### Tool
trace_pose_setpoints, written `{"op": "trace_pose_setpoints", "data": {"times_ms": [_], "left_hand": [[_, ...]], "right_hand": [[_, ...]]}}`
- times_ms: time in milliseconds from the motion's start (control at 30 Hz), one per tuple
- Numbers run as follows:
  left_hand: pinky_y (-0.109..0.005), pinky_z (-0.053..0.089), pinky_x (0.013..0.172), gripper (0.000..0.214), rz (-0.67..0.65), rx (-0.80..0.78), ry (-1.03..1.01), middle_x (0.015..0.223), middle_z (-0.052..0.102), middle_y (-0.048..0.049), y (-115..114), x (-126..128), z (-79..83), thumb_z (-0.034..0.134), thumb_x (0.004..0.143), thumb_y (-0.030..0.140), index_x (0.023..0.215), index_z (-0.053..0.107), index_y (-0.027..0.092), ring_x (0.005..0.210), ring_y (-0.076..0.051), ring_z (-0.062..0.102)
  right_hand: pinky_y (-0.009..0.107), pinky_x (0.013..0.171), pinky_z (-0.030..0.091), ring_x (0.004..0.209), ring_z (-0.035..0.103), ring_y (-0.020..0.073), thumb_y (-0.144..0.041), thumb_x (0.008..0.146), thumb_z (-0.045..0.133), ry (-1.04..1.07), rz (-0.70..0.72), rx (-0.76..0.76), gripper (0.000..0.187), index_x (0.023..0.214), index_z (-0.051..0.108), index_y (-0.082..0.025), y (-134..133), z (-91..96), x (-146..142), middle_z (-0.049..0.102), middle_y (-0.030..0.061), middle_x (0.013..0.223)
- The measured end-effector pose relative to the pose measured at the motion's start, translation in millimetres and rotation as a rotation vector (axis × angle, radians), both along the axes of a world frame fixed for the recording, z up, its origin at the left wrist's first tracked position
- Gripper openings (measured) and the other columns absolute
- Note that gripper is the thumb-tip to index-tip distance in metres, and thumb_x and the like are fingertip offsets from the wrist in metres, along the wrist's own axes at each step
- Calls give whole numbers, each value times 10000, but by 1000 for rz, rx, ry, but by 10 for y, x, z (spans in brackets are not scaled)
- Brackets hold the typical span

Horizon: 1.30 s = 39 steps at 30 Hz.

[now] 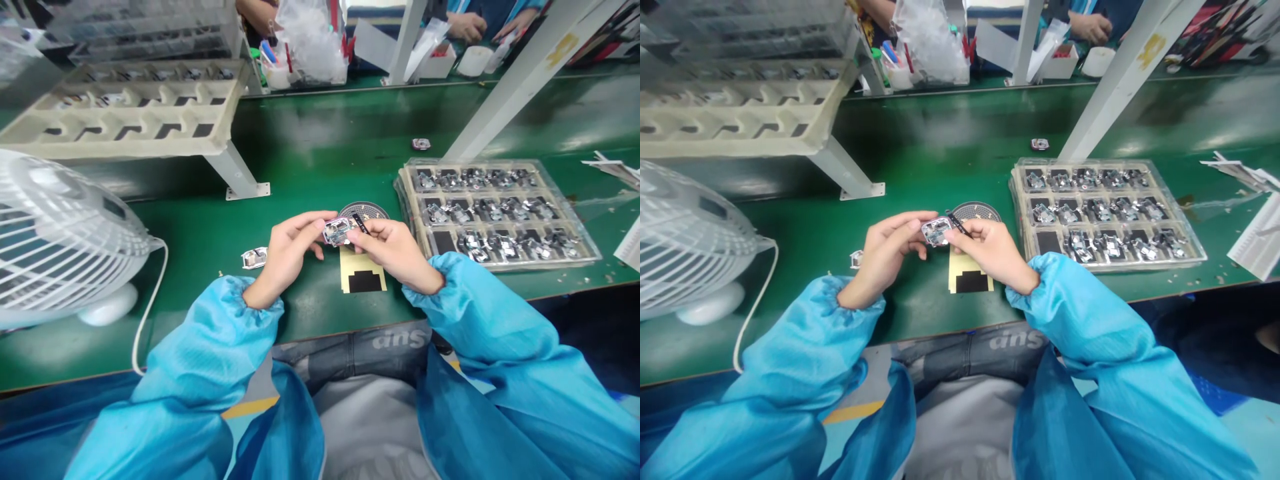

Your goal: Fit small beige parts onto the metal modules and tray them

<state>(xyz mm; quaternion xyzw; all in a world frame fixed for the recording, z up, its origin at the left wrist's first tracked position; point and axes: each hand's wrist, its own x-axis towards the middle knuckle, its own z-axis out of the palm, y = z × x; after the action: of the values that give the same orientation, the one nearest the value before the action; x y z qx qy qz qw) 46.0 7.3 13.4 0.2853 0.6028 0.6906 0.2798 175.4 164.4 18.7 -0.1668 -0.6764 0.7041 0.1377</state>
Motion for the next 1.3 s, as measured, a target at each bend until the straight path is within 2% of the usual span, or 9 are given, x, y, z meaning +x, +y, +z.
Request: {"op": "trace_pose_setpoints", "data": {"times_ms": [100, 200, 433, 600, 800, 867, 967, 1067, 1300], "left_hand": [[-247, 563, 547, 359, -14, -1, 55, 1110, 771, -103, -6, 12, 8, 784, 886, 430, 1166, 814, 208, 685, -136, 651], [-227, 541, 536, 365, -24, 22, 92, 1116, 780, -97, 2, 27, 15, 818, 860, 388, 1183, 810, 218, 673, -125, 651], [-260, 620, 709, 550, 1, -1, 167, 1225, 761, -106, 21, 93, -86, 917, 747, 308, 1271, 768, 225, 935, -202, 740], [-259, 620, 716, 484, 78, -39, 334, 1244, 758, -86, 26, 118, -168, 874, 806, 325, 1272, 768, 250, 893, -175, 732], [-282, 612, 747, 382, 130, -53, 669, 1187, 784, -61, -3, 122, -122, 818, 873, 293, 1252, 781, 265, 858, -172, 727], [-308, 627, 785, 395, 127, -57, 591, 1187, 784, -61, -9, 124, -109, 831, 863, 316, 1252, 780, 268, 901, -194, 741], [-381, 644, 900, 458, 64, -35, 291, 1215, 772, -89, 2, 134, -97, 869, 824, 366, 1255, 777, 241, 985, -236, 759], [-429, 638, 964, 495, -12, 13, 69, 1192, 775, -116, 29, 142, -82, 917, 760, 379, 1206, 790, 207, 1006, -259, 767], [-381, 657, 865, 452, -45, 32, -50, 1155, 780, -102, 41, 126, -65, 936, 730, 373, 1135, 809, 215, 931, -240, 770]], "right_hand": [[235, 490, 290, 539, 438, 73, -577, 720, 891, 19, -6, -9, 488, 670, 630, -169, 2, -18, -15, 575, -32, 615], [241, 497, 287, 535, 402, 70, -599, 730, 874, 47, -24, -11, 513, 666, 590, -177, 4, -22, -24, 530, -47, 597], [251, 522, 309, 536, 379, 73, -629, 731, 856, 54, -70, 8, 548, 648, 547, -185, 8, -23, -33, 504, -53, 590], [250, 525, 300, 541, 368, 74, -625, 698, 876, 11, -83, 3, 565, 633, 528, -185, 9, -23, -37, 482, -59, 578], [247, 529, 321, 548, 402, 72, -626, 717, 863, -11, -61, -57, 559, 647, 534, -180, 12, -55, -37, 525, -46, 608], [246, 586, 398, 608, 493, 89, -588, 690, 899, 42, -95, -52, 525, 715, 572, -178, 13, -90, -56, 597, -28, 684], [276, 747, 513, 795, 630, 142, -518, 630, 958, 137, -149, -19, 533, 884, 621, -192, 14, -145, -88, 691, 8, 864], [316, 821, 558, 880, 668, 173, -501, 661, 942, 137, -118, 9, 508, 934, 641, -197, 18, -180, -98, 714, 36, 948], [330, 838, 555, 841, 667, 168, -411, 705, 914, 121, 7, -6, 381, 911, 699, -173, 26, -198, -80, 720, 24, 899]]}}
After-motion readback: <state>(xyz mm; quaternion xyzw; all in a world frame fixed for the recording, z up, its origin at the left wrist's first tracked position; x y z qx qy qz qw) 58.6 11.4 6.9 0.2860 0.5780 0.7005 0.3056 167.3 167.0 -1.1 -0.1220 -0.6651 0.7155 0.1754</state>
